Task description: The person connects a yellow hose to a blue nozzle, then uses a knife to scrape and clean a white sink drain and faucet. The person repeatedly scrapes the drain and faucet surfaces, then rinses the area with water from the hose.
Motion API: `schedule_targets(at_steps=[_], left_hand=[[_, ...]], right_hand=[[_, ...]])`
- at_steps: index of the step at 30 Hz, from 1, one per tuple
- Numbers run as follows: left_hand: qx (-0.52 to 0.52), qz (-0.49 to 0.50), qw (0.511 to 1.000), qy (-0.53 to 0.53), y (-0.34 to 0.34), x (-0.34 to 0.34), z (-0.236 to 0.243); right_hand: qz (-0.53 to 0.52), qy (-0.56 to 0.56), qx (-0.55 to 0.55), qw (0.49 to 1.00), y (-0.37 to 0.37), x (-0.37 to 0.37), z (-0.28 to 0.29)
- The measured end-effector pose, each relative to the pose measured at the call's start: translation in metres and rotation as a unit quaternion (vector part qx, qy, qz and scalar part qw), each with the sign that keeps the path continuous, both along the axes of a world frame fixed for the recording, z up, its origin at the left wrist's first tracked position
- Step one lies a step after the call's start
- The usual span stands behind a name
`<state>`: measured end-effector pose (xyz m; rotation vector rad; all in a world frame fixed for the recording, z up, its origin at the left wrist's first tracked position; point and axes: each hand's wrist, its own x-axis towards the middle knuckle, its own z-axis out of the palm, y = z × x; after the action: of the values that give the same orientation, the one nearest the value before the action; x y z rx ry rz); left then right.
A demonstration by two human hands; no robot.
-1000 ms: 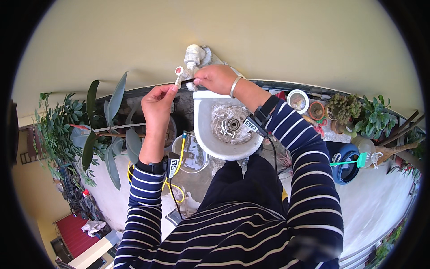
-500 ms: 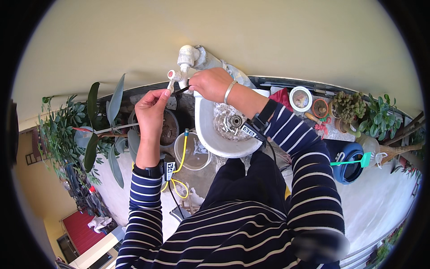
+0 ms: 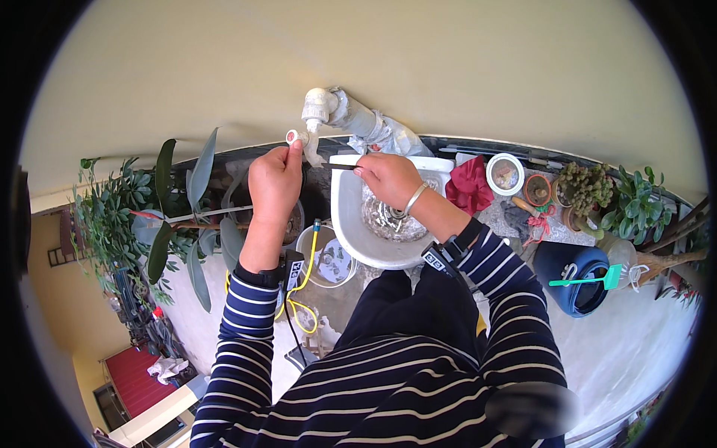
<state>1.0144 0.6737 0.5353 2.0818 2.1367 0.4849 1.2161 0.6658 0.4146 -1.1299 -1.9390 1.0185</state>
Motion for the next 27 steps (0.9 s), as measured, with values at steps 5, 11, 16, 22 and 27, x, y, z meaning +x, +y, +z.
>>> schedule_targets(at_steps=[5,11,16,22,27], left_hand=[[-0.202,-0.015,0.929,-0.308,0.001,-0.016,0.011],[-0.109,0.002,0.899,-0.424,-0.011,-0.02,0.004],[-0.018,0.029,0.97,-0.24,-0.005,-0.013,-0.001],[-0.07,-0.031,0.993,-0.093,0.022,-0.015,0.003],[-0.108,-0.08,0.99,-0.051,0.04,-0.017,-0.006]], right_hand=[[-0.05,0.056,-0.043,0.996,-0.007,0.009,0.008],[-0.032,0.197,-0.056,0.978,0.005,-0.024,0.037],[-0.087,0.206,0.018,0.975,0.016,-0.062,0.046],[-0.132,0.203,0.008,0.97,0.014,-0.072,0.044],[-0.218,0.232,-0.035,0.947,0.003,-0.077,0.045]])
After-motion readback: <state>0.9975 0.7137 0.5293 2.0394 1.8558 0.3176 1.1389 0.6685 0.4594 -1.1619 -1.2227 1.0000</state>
